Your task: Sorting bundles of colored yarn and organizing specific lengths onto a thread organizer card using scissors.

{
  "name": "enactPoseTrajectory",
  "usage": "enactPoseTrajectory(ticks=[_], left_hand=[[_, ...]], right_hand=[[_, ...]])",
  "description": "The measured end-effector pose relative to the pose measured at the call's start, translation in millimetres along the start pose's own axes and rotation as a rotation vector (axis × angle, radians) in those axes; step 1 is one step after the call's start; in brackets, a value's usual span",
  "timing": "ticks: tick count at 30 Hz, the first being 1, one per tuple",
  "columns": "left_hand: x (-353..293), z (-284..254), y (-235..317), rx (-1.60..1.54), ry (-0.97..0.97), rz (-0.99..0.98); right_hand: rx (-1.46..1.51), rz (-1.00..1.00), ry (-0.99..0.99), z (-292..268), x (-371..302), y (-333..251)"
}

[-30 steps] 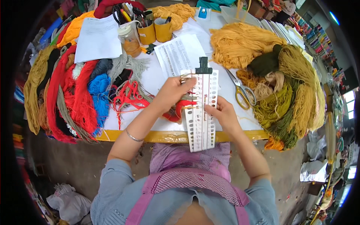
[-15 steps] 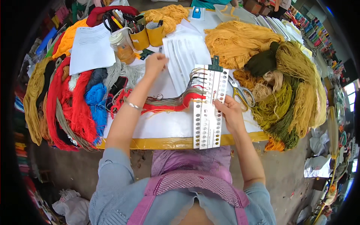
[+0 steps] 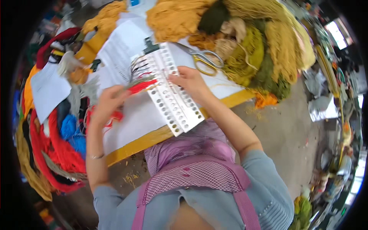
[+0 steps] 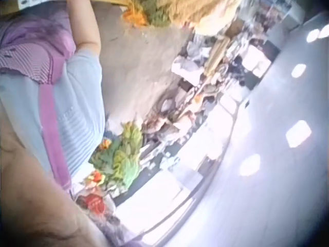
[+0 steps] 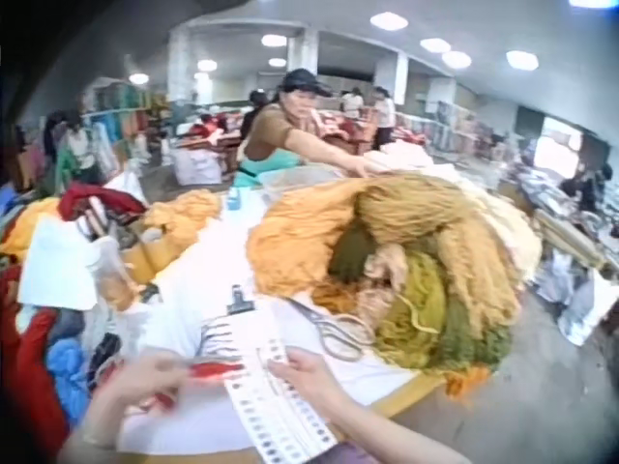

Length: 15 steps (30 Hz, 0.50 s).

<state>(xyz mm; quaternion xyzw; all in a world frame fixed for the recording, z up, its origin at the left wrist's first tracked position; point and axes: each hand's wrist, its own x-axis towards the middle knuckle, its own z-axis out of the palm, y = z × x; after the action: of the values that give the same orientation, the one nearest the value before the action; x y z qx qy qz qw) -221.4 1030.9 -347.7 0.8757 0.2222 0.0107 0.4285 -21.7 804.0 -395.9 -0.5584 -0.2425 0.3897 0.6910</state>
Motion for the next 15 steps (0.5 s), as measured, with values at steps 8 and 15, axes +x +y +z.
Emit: enactPoseTrajectory(ticks=[8,15], left_hand=[[-28.3,-97.9,-56.1,0.127,0.418,0.069],[-29.5,-47.6,-6.2,-0.13,0.352,0.068]], right_hand=[[-0.955,-0.431,0.299,-26.1,-21.3,8.3],[-1.479,-0.409,0.485,-123.6,-113.3,9.2]])
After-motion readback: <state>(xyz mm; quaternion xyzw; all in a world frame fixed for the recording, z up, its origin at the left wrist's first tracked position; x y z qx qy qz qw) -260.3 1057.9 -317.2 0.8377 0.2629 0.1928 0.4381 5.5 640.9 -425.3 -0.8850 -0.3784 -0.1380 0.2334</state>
